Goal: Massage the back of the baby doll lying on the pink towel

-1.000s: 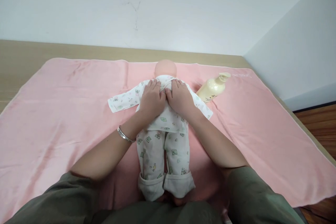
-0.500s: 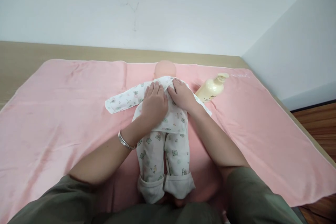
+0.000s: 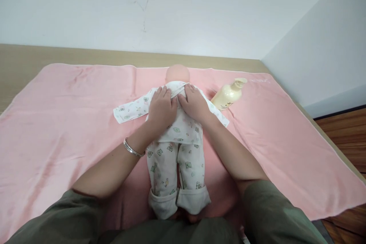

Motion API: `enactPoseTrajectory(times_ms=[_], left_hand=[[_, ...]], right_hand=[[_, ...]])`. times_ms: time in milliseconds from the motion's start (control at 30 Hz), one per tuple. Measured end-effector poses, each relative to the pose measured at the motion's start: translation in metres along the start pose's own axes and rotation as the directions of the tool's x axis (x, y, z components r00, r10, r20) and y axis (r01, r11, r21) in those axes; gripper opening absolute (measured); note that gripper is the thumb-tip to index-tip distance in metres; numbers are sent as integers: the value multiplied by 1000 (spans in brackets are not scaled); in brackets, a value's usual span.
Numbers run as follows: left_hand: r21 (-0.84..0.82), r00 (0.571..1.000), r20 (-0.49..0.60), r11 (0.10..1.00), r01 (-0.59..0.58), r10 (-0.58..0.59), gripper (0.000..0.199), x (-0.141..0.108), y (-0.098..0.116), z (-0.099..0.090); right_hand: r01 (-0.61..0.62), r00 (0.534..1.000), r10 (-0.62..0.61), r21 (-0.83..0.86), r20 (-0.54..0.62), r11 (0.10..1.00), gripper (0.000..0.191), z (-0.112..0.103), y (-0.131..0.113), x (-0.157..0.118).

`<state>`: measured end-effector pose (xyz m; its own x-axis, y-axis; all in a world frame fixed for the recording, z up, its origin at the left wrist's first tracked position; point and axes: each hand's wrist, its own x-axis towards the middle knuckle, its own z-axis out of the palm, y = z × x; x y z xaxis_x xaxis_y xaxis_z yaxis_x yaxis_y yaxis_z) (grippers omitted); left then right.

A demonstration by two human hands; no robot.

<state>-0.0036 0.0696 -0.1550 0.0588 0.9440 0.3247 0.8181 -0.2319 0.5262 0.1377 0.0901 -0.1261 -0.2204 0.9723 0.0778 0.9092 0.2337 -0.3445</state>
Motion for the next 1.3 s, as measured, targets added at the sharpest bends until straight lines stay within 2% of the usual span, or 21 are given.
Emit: enactPoseTrajectory(times_ms=[133,333,400,500,600,700,833,933,1033,1133,1300], left_hand=[[11,999,29,999,-42,41,60,-10,11,1],[-59,998,59,998,-14,18,54,15,-15,-3],[-42,998,60,999,-27,29,55,18,-19,-3],[20,999,40,999,-24,24,59,8,-9,-3],[64,997,54,997,-50,47,59,-8,9,-3],[41,995,82,997,-64,60,60,-14,16,-4],[-115,997,72,993,33,-25,59,1,-2,-1],[-210,990,49,968,136,-129,65,12,-18,5],[-243,989,-11,960,139,-146,67,15,-24,10],[-240,991,-36,964,115,-127,66,13,-24,12],[-214,994,-64,974,76,-91,68,11,-22,12]], right_hand=[[-5,999,5,-18,-35,1000,62,1,4,5],[19,992,-36,-133,-121,991,63,14,-26,-31],[49,989,-69,-151,-131,987,63,16,-29,-36],[78,994,-85,-96,-72,992,62,10,-17,-23],[-10,1000,9,-28,-18,1000,63,3,2,-1],[-68,997,67,-24,-29,997,62,2,8,9],[-64,994,57,-76,-97,995,60,7,-8,-8],[-29,996,16,-143,-92,989,63,13,-28,-31],[34,994,-52,-187,-92,982,67,17,-37,-41],[76,991,-86,-107,-99,991,66,19,-27,-30],[21,990,-10,71,-140,997,66,24,-2,-5]])
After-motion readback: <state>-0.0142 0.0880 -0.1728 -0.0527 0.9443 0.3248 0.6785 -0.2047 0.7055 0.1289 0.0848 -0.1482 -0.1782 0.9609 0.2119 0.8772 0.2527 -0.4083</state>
